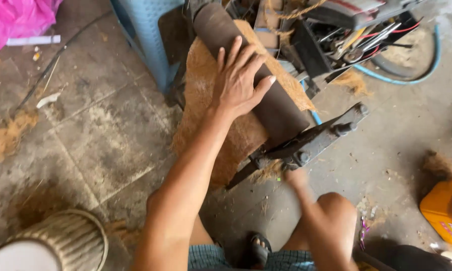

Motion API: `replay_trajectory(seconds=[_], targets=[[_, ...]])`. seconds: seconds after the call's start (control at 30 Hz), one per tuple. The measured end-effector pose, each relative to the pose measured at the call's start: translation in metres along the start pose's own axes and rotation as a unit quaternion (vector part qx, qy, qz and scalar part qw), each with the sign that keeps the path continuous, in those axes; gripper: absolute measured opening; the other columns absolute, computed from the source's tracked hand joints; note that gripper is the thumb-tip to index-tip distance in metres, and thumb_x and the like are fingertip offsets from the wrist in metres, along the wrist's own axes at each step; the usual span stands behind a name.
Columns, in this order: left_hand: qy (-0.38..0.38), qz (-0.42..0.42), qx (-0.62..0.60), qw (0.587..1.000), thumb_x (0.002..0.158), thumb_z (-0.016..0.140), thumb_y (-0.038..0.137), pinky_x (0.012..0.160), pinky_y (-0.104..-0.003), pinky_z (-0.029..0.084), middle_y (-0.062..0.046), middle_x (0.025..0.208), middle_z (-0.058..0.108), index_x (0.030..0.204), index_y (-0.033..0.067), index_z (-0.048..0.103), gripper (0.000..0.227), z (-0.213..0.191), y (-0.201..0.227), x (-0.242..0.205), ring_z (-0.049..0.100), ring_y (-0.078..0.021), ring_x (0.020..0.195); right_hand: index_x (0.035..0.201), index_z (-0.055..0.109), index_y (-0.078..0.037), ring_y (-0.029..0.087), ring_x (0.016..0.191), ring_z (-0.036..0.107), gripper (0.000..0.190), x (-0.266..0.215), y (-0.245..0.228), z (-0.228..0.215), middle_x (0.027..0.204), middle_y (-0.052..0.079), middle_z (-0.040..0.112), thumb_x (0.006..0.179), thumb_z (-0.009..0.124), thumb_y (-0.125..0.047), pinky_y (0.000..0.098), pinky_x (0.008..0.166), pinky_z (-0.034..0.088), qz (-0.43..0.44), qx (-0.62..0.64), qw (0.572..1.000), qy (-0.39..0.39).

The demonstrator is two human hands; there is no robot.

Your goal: The person operates a manual roller machine to press a sheet of coconut fiber, then moves to a white table to fold the processed sheet multiple times.

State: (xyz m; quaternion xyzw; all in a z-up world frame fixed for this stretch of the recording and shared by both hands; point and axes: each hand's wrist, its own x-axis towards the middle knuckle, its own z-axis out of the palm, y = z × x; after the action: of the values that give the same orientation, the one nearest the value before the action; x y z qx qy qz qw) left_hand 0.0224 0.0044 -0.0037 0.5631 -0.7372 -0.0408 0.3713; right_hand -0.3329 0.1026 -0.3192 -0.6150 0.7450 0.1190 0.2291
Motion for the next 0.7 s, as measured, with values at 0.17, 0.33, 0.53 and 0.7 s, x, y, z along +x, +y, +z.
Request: replay_trajectory(seconds=[0.17, 0.33, 0.53, 0.7], targets=[[-0.045, -0.007, 0.044, 0.998, 0.089, 0.053, 0.054, 0.112, -0.068, 0.012, -0.011, 0.120, 0.067, 0.104, 0.0096, 0.072, 0.051, 0.005, 0.016, 0.021, 0.040, -0.0363, 0.135, 0.075, 0.058, -0.011, 0.016, 0.060, 0.050, 0.011, -0.261, -0.142, -0.161, 0.066, 0.003, 0.061, 0.085, 0.059, -0.017, 0.0373, 0.059, 0.040, -0.085, 0.221, 0.949, -0.207], [-0.108, -0.046, 0.051, 0.992, 0.086, 0.052, 0.056, 0.104, -0.084, 0.002, -0.008, 0.119, 0.068, 0.097, 0.0139, 0.076, 0.050, 0.004, 0.019, 0.020, 0.043, -0.0316, 0.134, 0.105, 0.073, -0.015, 0.005, 0.066, 0.073, 0.044, -0.197, -0.042, -0.281, 0.079, -0.002, 0.081, 0.066, 0.079, -0.035, 0.0258, 0.058, 0.059, -0.343, 0.196, 0.919, -0.020], [-0.064, -0.034, 0.032, 0.997, 0.087, 0.049, 0.057, 0.105, -0.083, -0.001, -0.008, 0.124, 0.066, 0.099, 0.0170, 0.073, 0.048, 0.000, 0.020, 0.015, 0.038, -0.0311, 0.138, 0.111, 0.067, -0.004, 0.038, 0.081, 0.071, 0.037, -0.064, -0.034, -0.267, 0.095, 0.022, 0.073, 0.090, 0.043, -0.023, 0.0471, 0.063, 0.060, 0.065, -0.105, 0.991, 0.051], [-0.066, -0.017, 0.063, 0.996, 0.092, 0.041, 0.063, 0.113, -0.071, 0.001, -0.011, 0.120, 0.069, 0.091, 0.0136, 0.073, 0.059, 0.017, 0.017, 0.025, 0.044, -0.0359, 0.136, 0.101, 0.068, -0.011, 0.048, 0.081, 0.067, 0.030, -0.112, -0.052, -0.303, 0.093, 0.024, 0.073, 0.092, 0.048, -0.031, 0.0538, 0.066, 0.053, 0.033, -0.085, 0.989, 0.116]])
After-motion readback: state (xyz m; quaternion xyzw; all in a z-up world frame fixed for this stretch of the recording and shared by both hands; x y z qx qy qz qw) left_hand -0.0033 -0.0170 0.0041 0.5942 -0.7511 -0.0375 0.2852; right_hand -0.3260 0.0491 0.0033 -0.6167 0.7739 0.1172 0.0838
